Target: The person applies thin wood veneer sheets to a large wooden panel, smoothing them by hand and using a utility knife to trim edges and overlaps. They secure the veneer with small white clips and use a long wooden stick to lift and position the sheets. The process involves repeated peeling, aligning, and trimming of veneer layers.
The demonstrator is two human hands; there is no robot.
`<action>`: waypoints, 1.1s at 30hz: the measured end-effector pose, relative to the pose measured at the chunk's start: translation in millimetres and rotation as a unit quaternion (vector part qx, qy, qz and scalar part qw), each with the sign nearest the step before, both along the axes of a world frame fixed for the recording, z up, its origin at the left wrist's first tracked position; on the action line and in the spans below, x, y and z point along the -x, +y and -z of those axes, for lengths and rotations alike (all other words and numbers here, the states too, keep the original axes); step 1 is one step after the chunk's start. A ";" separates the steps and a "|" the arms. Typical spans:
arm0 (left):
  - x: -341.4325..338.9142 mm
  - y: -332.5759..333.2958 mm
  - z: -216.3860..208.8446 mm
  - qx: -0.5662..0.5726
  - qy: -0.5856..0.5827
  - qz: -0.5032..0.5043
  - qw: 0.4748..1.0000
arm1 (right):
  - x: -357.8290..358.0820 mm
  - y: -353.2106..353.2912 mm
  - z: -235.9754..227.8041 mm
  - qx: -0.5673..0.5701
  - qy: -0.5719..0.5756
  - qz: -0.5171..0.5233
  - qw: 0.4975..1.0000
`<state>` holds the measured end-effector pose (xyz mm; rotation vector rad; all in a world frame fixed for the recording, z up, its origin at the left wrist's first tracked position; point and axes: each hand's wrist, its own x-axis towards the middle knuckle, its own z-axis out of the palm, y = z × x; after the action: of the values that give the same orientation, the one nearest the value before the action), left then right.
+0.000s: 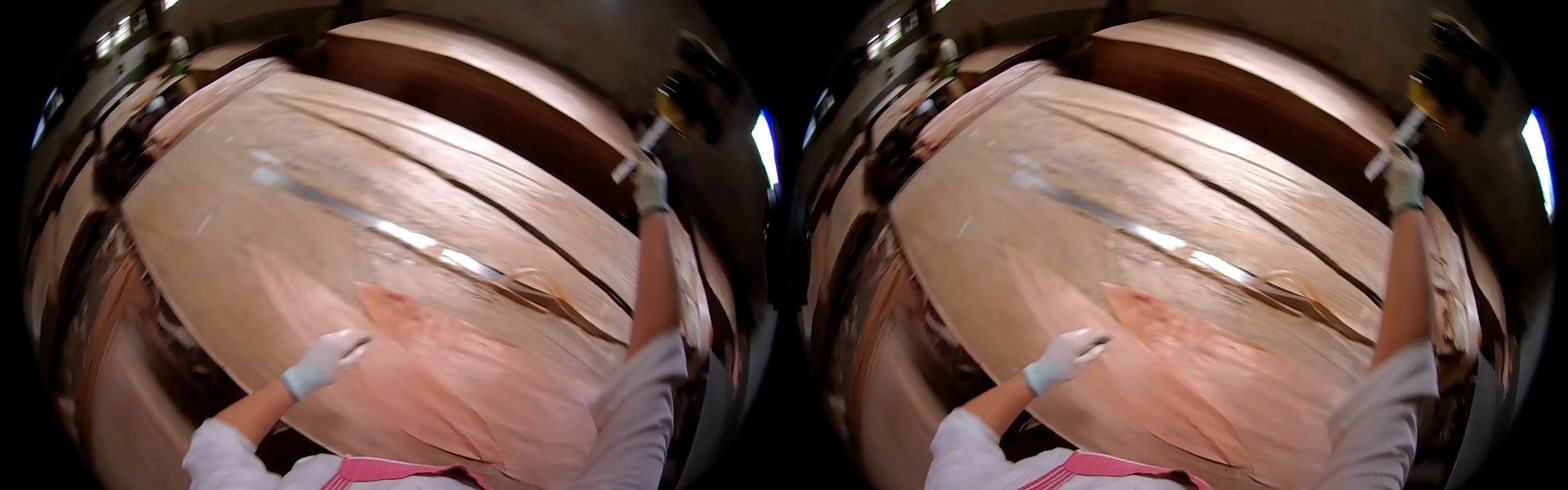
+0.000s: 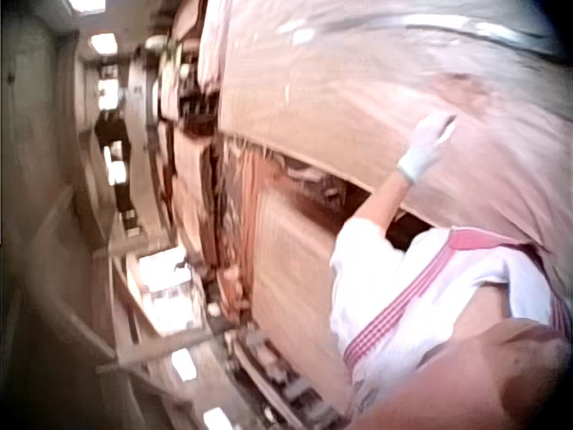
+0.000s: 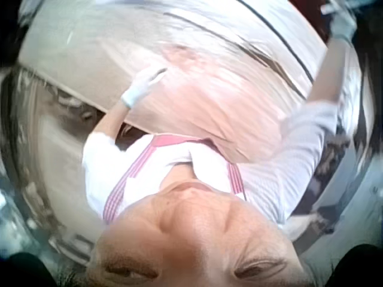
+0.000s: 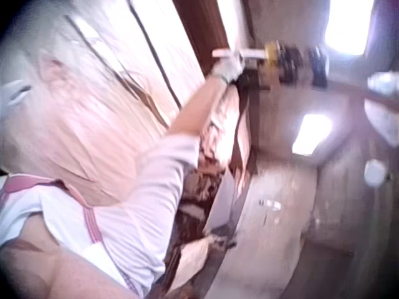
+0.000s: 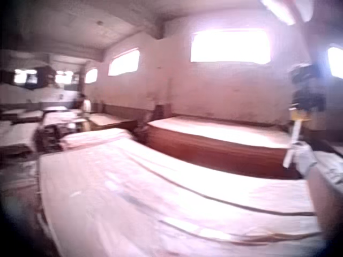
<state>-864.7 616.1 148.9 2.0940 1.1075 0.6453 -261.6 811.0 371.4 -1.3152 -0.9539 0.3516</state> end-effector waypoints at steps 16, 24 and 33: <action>-316.4 153.8 -126.8 0.149 -0.261 0.266 0.916 | 180.5 -205.5 204.8 0.247 0.157 -0.066 0.954; -354.7 160.8 -256.4 0.348 -0.290 0.441 0.775 | 276.6 -464.6 288.1 0.345 0.202 -0.083 0.913; -337.0 127.1 -281.4 0.422 -0.366 0.312 0.769 | 332.4 -658.5 304.8 0.438 0.124 0.014 0.890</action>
<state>-527.7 743.2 430.3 1.0982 0.1223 0.4245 -594.0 152.5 66.7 -2.0313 -0.5483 0.9818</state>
